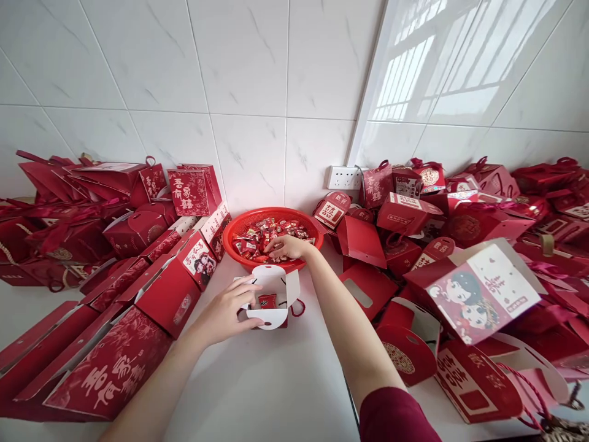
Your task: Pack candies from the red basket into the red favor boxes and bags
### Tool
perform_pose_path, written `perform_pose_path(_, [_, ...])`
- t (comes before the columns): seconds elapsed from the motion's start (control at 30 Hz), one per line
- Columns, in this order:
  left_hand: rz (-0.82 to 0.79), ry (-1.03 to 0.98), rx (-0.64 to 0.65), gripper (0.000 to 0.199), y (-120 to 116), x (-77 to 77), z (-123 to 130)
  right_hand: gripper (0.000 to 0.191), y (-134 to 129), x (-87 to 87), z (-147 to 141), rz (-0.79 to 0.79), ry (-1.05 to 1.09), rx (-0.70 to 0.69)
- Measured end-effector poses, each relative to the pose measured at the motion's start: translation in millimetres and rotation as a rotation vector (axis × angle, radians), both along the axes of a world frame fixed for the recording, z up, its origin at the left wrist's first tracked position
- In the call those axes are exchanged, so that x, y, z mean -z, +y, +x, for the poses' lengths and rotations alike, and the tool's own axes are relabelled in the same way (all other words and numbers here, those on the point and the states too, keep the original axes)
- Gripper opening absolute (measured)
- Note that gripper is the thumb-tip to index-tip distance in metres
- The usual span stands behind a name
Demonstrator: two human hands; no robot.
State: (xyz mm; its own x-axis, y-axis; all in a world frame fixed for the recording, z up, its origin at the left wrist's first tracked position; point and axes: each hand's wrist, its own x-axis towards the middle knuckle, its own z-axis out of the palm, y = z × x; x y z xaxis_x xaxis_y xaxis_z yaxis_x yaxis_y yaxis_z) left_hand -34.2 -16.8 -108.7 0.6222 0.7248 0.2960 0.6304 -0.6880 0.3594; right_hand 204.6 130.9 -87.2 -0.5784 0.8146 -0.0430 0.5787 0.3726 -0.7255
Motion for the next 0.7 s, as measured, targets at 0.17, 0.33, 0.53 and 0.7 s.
perform_pose_path(0.17, [0.016, -0.002, 0.002, 0.028, 0, 0.5, 1, 0.032, -4, 10.2, -7, 0.150, -0.029, 0.210])
perform_pose_path(0.33, [0.007, 0.008, -0.008, 0.028, -1, 0.6, 1, 0.025, -7, 4.4, -23, 0.187, -0.224, 0.300])
perform_pose_path(0.53, [-0.010, 0.005, 0.007, 0.029, -2, -2.3, 3, 0.028, 7, -12.2, -47, -0.054, -0.422, -0.078])
perform_pose_path(0.7, [-0.011, 0.012, 0.014, 0.030, -3, -3.2, 3, 0.028, 23, -4.8, -61, -0.196, -0.560, -0.142])
